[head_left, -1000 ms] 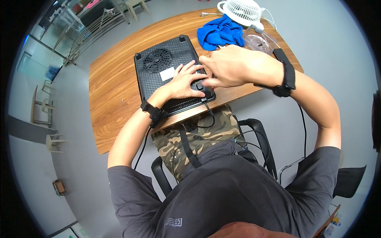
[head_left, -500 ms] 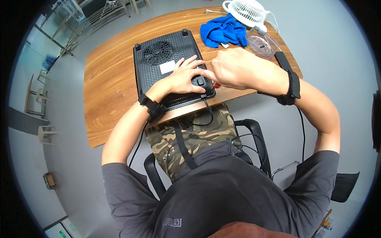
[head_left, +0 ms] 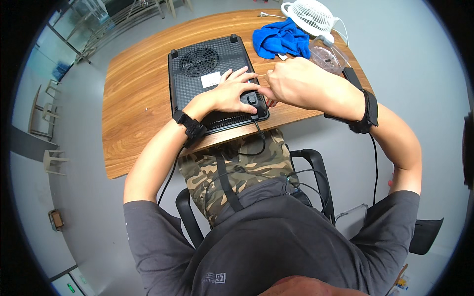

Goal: The person assembles a portable electric heater by securing the top and bottom casings with a screwdriver. They tighten multiple screws on both sides of the device and then wipe the exterior with a blue cloth.

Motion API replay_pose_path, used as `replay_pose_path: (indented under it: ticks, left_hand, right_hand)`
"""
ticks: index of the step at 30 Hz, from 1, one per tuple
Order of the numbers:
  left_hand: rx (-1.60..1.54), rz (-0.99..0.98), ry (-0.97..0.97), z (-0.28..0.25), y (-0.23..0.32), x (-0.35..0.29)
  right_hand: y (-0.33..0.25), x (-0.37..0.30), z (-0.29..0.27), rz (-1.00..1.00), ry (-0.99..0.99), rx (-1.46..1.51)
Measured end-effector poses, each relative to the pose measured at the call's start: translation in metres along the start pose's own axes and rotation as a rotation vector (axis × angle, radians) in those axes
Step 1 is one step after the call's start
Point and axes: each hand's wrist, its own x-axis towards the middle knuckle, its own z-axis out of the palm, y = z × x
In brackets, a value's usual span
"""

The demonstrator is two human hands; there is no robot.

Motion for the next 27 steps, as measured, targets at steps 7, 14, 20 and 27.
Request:
replay_pose_path:
  ticks: [7,14,20,27]
  left_hand:
    - [-0.015,-0.001,0.009,-0.002,0.003,-0.002]
    - [-0.002,0.020,0.039,0.004,-0.002,0.002]
    - [0.015,0.013,0.053,0.006,-0.003,-0.001]
    - [0.006,0.013,0.030,0.002,-0.001,0.003]
  right_hand:
    - [0.006,-0.002,0.008,0.134,0.107,0.063]
    - [0.017,-0.010,0.017,0.022,0.133,0.309]
    - [0.017,-0.003,0.028,0.016,0.241,-0.030]
    - [0.021,-0.017,0.022,-0.067,0.191,-0.006]
